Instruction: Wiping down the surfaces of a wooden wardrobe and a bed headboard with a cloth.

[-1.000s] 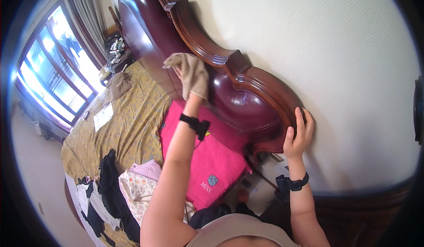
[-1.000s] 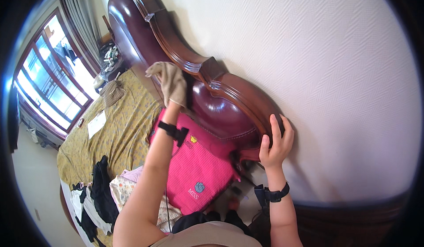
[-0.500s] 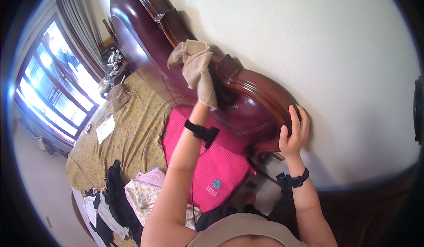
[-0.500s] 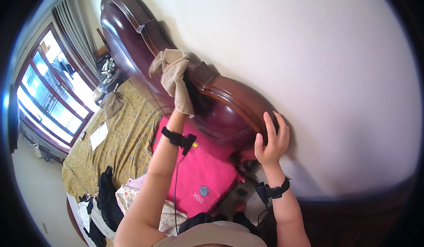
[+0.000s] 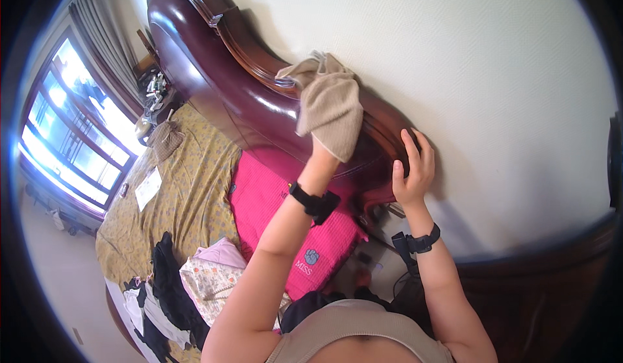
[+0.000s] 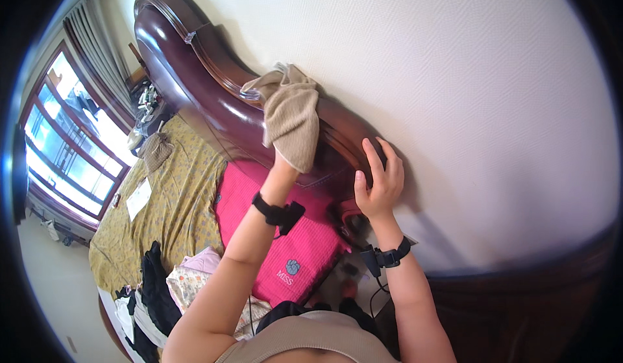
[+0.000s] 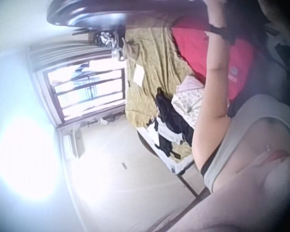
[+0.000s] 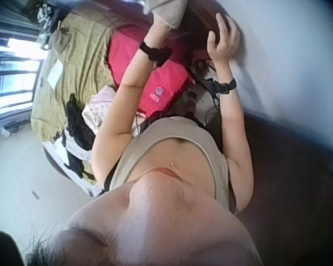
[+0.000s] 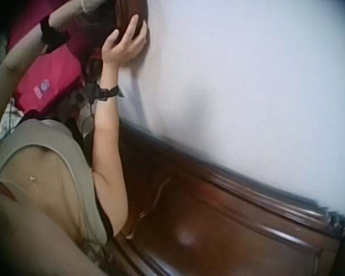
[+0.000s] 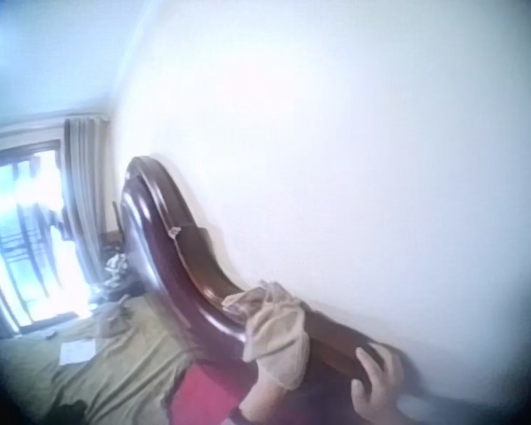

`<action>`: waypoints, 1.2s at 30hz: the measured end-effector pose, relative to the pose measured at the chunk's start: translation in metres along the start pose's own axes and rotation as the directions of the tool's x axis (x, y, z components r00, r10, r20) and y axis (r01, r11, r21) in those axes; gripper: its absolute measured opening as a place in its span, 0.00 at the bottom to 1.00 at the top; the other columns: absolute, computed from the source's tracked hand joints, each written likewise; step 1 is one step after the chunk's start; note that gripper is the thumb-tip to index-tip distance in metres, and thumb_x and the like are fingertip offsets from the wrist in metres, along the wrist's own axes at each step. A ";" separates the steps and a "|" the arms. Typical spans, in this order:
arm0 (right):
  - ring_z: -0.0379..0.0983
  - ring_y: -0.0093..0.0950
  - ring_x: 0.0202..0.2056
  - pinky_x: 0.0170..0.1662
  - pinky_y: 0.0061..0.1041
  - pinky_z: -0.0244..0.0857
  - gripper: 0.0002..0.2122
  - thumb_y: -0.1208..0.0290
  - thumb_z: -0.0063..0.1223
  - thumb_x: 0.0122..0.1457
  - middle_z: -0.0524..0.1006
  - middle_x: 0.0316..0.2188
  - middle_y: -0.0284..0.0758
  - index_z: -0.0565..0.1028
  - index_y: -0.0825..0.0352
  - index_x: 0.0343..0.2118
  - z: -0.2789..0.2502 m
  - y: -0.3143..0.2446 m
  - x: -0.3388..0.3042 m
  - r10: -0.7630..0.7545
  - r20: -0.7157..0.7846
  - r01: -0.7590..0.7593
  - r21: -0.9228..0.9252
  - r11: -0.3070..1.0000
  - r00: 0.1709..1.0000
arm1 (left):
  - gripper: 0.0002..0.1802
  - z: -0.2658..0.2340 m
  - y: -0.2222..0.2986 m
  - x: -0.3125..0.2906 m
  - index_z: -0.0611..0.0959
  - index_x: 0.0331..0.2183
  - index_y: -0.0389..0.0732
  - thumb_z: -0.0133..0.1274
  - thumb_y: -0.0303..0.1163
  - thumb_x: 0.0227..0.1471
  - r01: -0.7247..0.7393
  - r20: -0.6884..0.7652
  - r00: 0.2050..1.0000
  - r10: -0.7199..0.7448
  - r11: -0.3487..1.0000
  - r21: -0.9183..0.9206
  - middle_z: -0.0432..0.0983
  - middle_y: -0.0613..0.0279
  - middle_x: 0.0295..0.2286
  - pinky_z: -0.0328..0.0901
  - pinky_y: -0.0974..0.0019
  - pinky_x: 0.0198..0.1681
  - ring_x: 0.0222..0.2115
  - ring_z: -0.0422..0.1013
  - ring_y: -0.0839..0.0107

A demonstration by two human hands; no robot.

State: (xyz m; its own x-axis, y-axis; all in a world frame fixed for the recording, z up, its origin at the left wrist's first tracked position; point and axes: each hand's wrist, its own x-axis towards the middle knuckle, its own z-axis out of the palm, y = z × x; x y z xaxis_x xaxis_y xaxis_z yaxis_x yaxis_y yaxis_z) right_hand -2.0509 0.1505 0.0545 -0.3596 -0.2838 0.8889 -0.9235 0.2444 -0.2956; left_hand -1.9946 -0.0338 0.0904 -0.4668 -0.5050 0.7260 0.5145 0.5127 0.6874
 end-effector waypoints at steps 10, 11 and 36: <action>0.62 0.32 0.57 0.62 0.31 0.54 0.30 0.65 0.53 0.59 0.62 0.59 0.38 0.55 0.67 0.61 -0.012 0.015 -0.080 0.446 0.059 -0.378 0.636 0.673 0.893 | 0.23 0.080 0.055 -0.105 0.75 0.47 0.38 0.51 0.31 0.47 -0.212 0.484 0.871 0.081 0.951 0.223 0.71 0.56 0.47 0.58 0.59 0.57 0.52 0.64 0.60; 0.62 0.31 0.57 0.62 0.31 0.55 0.28 0.67 0.53 0.60 0.62 0.58 0.37 0.55 0.67 0.61 -0.017 0.023 -0.105 0.527 0.097 -0.440 0.688 0.578 0.844 | 0.20 0.082 0.073 -0.103 0.80 0.40 0.39 0.53 0.32 0.40 -0.653 0.641 0.706 0.301 0.628 0.425 0.74 0.58 0.43 0.63 0.56 0.53 0.49 0.66 0.60; 0.47 0.58 0.64 0.66 0.55 0.33 0.40 0.52 0.49 0.55 0.64 0.55 0.57 0.48 0.66 0.66 -0.183 0.082 0.103 -0.286 -0.120 0.094 -0.767 0.635 0.951 | 0.17 0.096 0.043 -0.105 0.83 0.36 0.38 0.51 0.16 0.39 -0.411 0.698 0.632 0.337 0.909 -0.066 0.78 0.58 0.37 0.63 0.50 0.56 0.48 0.71 0.57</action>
State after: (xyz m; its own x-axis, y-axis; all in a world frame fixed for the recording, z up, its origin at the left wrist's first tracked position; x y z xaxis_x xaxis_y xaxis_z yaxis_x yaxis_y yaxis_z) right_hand -2.1393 0.3116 0.1856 -0.0619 -0.2281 0.9717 -0.5174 0.8399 0.1642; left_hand -1.9922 0.1077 0.0453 -0.6237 0.3377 0.7049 0.7072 0.6279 0.3250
